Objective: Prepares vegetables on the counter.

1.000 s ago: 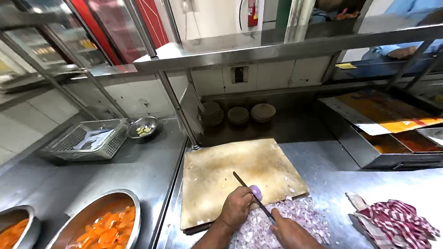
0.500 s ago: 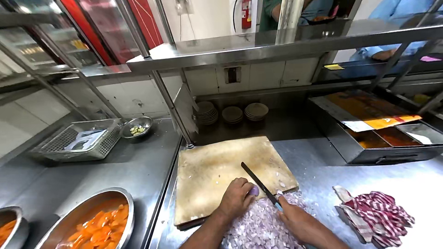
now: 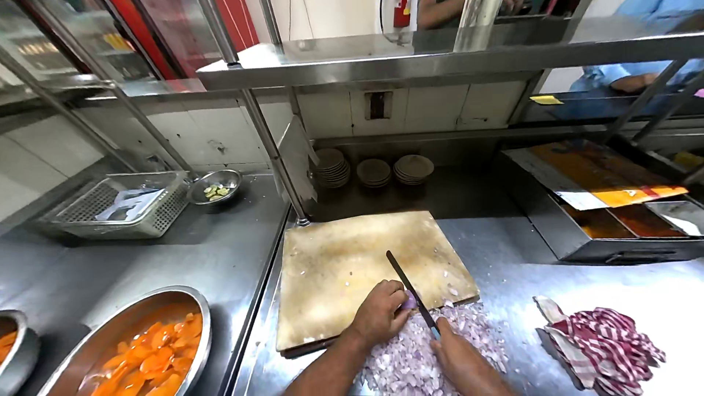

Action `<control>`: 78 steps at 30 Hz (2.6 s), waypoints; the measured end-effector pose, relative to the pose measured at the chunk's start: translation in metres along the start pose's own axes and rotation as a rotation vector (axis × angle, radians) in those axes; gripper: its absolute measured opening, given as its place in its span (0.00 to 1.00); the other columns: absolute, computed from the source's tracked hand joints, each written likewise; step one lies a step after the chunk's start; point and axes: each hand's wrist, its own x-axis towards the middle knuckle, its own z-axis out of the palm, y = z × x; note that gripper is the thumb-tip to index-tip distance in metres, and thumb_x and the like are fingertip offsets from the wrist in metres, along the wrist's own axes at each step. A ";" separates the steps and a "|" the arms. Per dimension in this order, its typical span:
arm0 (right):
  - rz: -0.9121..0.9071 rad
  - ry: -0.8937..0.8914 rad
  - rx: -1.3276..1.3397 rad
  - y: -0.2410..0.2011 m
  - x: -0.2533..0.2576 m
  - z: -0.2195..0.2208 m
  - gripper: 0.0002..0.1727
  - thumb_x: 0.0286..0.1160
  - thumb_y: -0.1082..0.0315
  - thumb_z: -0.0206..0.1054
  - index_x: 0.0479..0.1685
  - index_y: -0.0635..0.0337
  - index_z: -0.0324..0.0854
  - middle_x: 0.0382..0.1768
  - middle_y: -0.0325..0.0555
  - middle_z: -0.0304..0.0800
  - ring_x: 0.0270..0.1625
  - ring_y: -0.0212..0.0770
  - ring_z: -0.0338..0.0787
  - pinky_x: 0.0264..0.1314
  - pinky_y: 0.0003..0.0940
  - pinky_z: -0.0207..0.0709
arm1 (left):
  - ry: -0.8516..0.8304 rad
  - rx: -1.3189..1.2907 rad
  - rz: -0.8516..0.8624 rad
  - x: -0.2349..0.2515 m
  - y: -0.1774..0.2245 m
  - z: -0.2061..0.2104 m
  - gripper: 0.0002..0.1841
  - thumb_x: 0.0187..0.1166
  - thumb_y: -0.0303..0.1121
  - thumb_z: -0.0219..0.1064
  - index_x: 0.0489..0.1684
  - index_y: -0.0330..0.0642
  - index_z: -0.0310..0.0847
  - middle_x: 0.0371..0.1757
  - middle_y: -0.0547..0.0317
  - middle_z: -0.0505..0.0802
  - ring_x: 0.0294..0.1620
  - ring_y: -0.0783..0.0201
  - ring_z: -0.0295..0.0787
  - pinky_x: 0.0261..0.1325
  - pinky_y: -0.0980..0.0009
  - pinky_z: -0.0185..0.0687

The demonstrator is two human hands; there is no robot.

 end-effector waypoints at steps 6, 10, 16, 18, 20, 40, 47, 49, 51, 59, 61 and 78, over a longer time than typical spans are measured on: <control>0.008 -0.102 -0.047 -0.011 -0.025 -0.033 0.27 0.92 0.54 0.54 0.81 0.60 0.60 0.48 0.67 0.89 0.52 0.66 0.92 0.55 0.64 0.82 | 0.007 -0.013 0.013 0.003 0.001 -0.002 0.12 0.79 0.38 0.69 0.43 0.37 0.89 0.57 0.46 0.92 0.62 0.51 0.88 0.69 0.61 0.82; -0.002 -0.005 -0.028 -0.006 0.005 0.002 0.28 0.92 0.54 0.53 0.83 0.59 0.59 0.50 0.65 0.90 0.54 0.65 0.93 0.57 0.63 0.83 | -0.014 -0.045 0.020 0.002 -0.001 -0.003 0.12 0.80 0.37 0.68 0.44 0.36 0.89 0.58 0.45 0.92 0.64 0.50 0.87 0.71 0.62 0.81; 0.033 -0.096 -0.094 -0.023 -0.028 -0.019 0.28 0.92 0.54 0.53 0.83 0.60 0.59 0.50 0.66 0.90 0.56 0.67 0.92 0.58 0.64 0.82 | -0.021 -0.039 0.024 0.000 -0.001 -0.003 0.11 0.80 0.37 0.67 0.42 0.36 0.88 0.59 0.45 0.92 0.64 0.50 0.88 0.71 0.61 0.81; 0.029 -0.033 -0.060 -0.015 -0.007 0.005 0.27 0.92 0.55 0.52 0.83 0.59 0.59 0.50 0.65 0.90 0.55 0.66 0.93 0.58 0.63 0.84 | -0.025 -0.041 0.033 -0.001 -0.002 -0.001 0.11 0.80 0.37 0.67 0.42 0.36 0.88 0.58 0.45 0.92 0.64 0.50 0.87 0.71 0.62 0.81; -0.012 -0.039 -0.036 -0.008 0.006 -0.003 0.27 0.92 0.54 0.53 0.82 0.59 0.59 0.50 0.65 0.89 0.53 0.65 0.93 0.57 0.63 0.83 | -0.020 -0.043 0.025 0.000 -0.001 -0.004 0.11 0.80 0.36 0.67 0.41 0.35 0.88 0.58 0.44 0.92 0.64 0.49 0.88 0.71 0.61 0.82; -0.020 -0.047 -0.104 -0.017 0.002 -0.004 0.27 0.92 0.55 0.53 0.84 0.58 0.58 0.50 0.66 0.90 0.54 0.66 0.93 0.58 0.64 0.83 | 0.043 -0.020 0.046 -0.003 -0.003 -0.003 0.09 0.77 0.33 0.71 0.36 0.34 0.89 0.53 0.44 0.93 0.59 0.50 0.91 0.68 0.61 0.85; 0.030 -0.054 -0.124 -0.024 -0.018 0.003 0.26 0.92 0.55 0.52 0.81 0.58 0.60 0.51 0.65 0.91 0.56 0.67 0.93 0.58 0.65 0.83 | 0.026 -0.003 0.046 -0.005 -0.001 -0.002 0.10 0.78 0.34 0.71 0.35 0.35 0.88 0.51 0.45 0.93 0.58 0.51 0.91 0.66 0.62 0.85; 0.011 -0.023 -0.108 -0.018 -0.001 0.015 0.26 0.92 0.54 0.52 0.81 0.57 0.60 0.50 0.64 0.91 0.55 0.65 0.93 0.57 0.63 0.84 | 0.015 0.014 0.056 -0.007 -0.002 -0.003 0.09 0.79 0.34 0.69 0.37 0.36 0.88 0.53 0.46 0.93 0.60 0.51 0.90 0.67 0.63 0.84; -0.027 -0.039 -0.092 -0.016 0.005 0.013 0.25 0.92 0.54 0.52 0.81 0.57 0.59 0.49 0.64 0.90 0.54 0.65 0.93 0.57 0.63 0.84 | -0.012 0.012 0.042 -0.012 0.000 -0.007 0.10 0.81 0.35 0.67 0.41 0.36 0.89 0.57 0.45 0.92 0.63 0.52 0.89 0.70 0.63 0.83; 0.044 -0.106 -0.192 -0.040 -0.043 -0.024 0.25 0.91 0.57 0.53 0.81 0.58 0.60 0.51 0.65 0.90 0.57 0.67 0.92 0.57 0.64 0.83 | -0.007 -0.023 0.022 -0.013 0.000 -0.009 0.11 0.83 0.34 0.65 0.39 0.35 0.89 0.58 0.45 0.93 0.64 0.53 0.90 0.72 0.63 0.83; 0.033 -0.047 -0.155 -0.031 -0.017 0.001 0.24 0.92 0.57 0.51 0.81 0.57 0.59 0.51 0.64 0.90 0.56 0.66 0.93 0.57 0.63 0.84 | 0.017 -0.036 0.040 -0.012 -0.001 -0.006 0.10 0.83 0.33 0.66 0.40 0.36 0.90 0.56 0.47 0.94 0.63 0.54 0.90 0.71 0.64 0.83; -0.004 -0.137 -0.170 -0.034 -0.036 -0.026 0.25 0.92 0.56 0.53 0.80 0.59 0.61 0.50 0.66 0.89 0.56 0.67 0.92 0.57 0.64 0.82 | 0.046 -0.039 0.034 -0.015 -0.004 -0.007 0.10 0.81 0.32 0.67 0.35 0.37 0.91 0.53 0.48 0.95 0.60 0.56 0.92 0.68 0.65 0.85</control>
